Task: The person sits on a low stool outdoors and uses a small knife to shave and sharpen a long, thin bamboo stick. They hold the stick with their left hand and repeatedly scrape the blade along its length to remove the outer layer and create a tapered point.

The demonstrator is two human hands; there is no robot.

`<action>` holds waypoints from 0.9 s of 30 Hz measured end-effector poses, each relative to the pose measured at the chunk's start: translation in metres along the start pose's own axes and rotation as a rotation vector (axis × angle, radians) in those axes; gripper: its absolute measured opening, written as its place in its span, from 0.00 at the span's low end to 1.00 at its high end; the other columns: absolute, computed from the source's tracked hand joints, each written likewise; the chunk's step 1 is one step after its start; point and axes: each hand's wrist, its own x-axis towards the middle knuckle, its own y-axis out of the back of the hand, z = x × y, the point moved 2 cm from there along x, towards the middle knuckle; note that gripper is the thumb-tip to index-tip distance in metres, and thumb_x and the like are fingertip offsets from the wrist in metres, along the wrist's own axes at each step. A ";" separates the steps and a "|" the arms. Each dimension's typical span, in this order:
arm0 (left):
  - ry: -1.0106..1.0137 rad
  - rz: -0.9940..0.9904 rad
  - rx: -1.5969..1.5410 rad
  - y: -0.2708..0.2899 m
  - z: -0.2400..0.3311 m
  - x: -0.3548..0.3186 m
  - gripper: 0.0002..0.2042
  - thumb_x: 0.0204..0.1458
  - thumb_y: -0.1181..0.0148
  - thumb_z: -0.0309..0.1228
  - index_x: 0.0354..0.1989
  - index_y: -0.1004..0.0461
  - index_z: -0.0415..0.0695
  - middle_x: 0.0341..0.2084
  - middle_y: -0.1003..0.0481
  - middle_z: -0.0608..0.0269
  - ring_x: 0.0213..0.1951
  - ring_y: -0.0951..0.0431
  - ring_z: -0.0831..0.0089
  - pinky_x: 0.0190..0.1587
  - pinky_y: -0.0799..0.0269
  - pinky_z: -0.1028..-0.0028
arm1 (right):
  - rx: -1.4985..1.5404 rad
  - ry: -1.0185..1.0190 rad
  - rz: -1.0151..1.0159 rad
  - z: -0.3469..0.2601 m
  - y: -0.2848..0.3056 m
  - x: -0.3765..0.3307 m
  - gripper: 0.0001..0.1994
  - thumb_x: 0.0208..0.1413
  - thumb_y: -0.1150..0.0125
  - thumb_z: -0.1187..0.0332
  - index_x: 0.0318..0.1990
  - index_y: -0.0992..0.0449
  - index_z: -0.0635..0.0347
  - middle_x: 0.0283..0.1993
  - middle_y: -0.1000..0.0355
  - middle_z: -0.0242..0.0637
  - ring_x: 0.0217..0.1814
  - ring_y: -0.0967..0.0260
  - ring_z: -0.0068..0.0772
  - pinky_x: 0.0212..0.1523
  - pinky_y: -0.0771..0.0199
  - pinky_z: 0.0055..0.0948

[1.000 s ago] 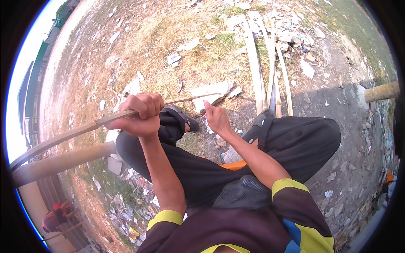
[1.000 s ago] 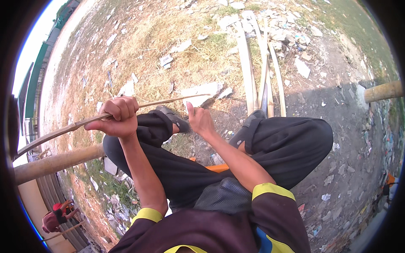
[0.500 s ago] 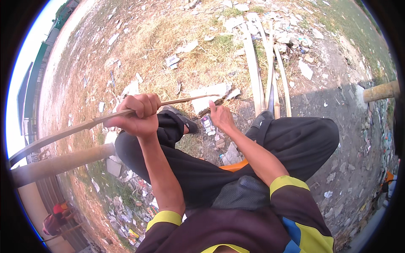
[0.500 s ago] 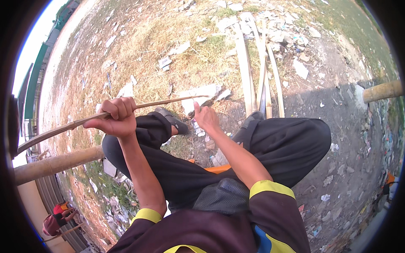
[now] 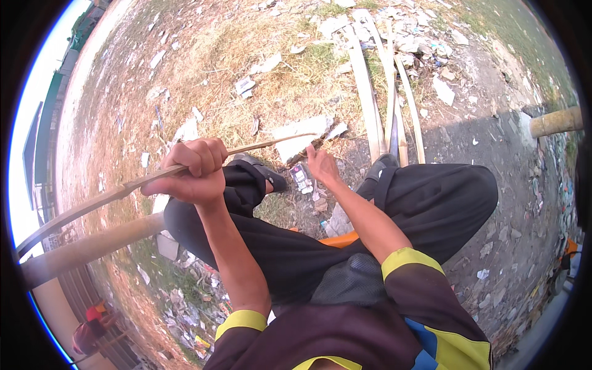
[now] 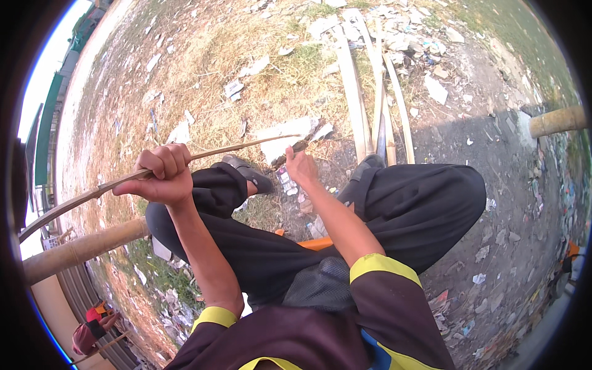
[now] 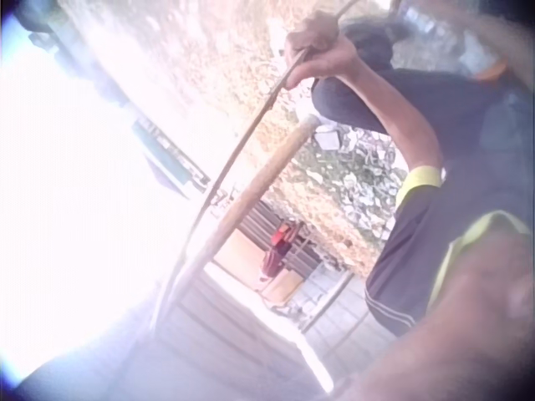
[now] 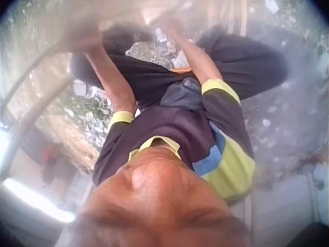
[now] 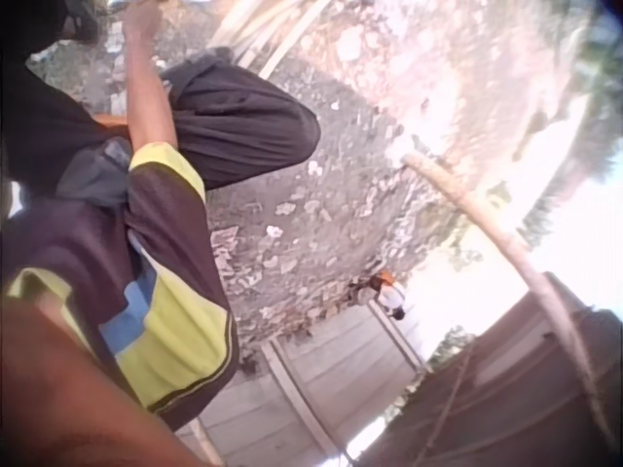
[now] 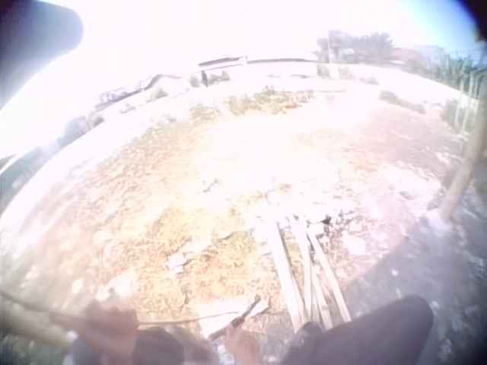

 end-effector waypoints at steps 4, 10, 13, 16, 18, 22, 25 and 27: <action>-0.006 -0.039 -0.033 0.002 -0.001 0.003 0.35 0.43 0.70 0.72 0.13 0.48 0.46 0.05 0.52 0.71 0.09 0.56 0.79 0.13 0.60 0.74 | 0.051 0.013 -0.017 0.012 -0.009 0.015 0.37 0.59 0.70 0.43 0.25 0.26 0.72 0.28 0.29 0.63 0.37 0.29 0.61 0.42 0.32 0.51; -0.022 -0.085 -0.040 -0.001 -0.001 0.005 0.35 0.44 0.68 0.71 0.13 0.47 0.46 0.05 0.51 0.70 0.09 0.55 0.78 0.13 0.60 0.75 | -0.037 -0.186 -0.068 0.052 -0.020 0.028 0.36 0.58 0.69 0.42 0.37 0.26 0.73 0.42 0.31 0.66 0.47 0.31 0.58 0.49 0.33 0.48; -0.050 -0.093 -0.025 0.001 0.000 0.007 0.35 0.44 0.68 0.71 0.13 0.47 0.46 0.05 0.50 0.70 0.09 0.55 0.78 0.13 0.59 0.75 | -0.095 -0.220 0.014 0.067 -0.024 0.020 0.36 0.58 0.69 0.42 0.40 0.26 0.73 0.44 0.31 0.65 0.49 0.32 0.58 0.51 0.35 0.48; -0.036 0.048 -0.012 0.006 0.000 0.005 0.34 0.45 0.69 0.70 0.13 0.48 0.47 0.05 0.52 0.71 0.09 0.56 0.79 0.14 0.61 0.75 | -0.077 -0.258 0.008 0.064 -0.020 0.017 0.35 0.58 0.69 0.43 0.39 0.25 0.71 0.42 0.30 0.63 0.49 0.33 0.58 0.51 0.35 0.47; -0.040 0.155 0.006 0.008 0.002 0.005 0.34 0.46 0.70 0.70 0.13 0.49 0.47 0.05 0.53 0.72 0.10 0.57 0.79 0.14 0.61 0.75 | -0.048 -0.220 0.035 0.044 -0.008 0.018 0.35 0.59 0.70 0.44 0.37 0.23 0.70 0.40 0.29 0.62 0.47 0.32 0.59 0.50 0.35 0.47; -0.083 0.479 0.235 0.004 0.003 0.004 0.32 0.49 0.71 0.67 0.14 0.49 0.47 0.08 0.55 0.73 0.12 0.57 0.79 0.15 0.61 0.76 | 0.172 0.070 0.004 -0.017 0.022 0.003 0.35 0.60 0.70 0.44 0.27 0.25 0.69 0.29 0.30 0.62 0.40 0.31 0.61 0.46 0.35 0.47; -0.131 0.742 0.371 -0.005 0.002 0.001 0.30 0.53 0.69 0.63 0.15 0.49 0.47 0.09 0.55 0.74 0.14 0.56 0.80 0.16 0.61 0.77 | 0.299 0.231 -0.059 -0.060 0.028 -0.031 0.35 0.60 0.71 0.45 0.22 0.27 0.70 0.24 0.31 0.63 0.36 0.32 0.64 0.43 0.35 0.49; -0.161 0.809 0.382 -0.011 0.001 0.000 0.30 0.54 0.68 0.62 0.16 0.49 0.47 0.09 0.54 0.74 0.13 0.56 0.81 0.16 0.61 0.78 | 0.322 0.324 -0.087 -0.077 0.024 -0.052 0.36 0.61 0.72 0.45 0.20 0.29 0.71 0.24 0.32 0.63 0.35 0.33 0.65 0.41 0.36 0.50</action>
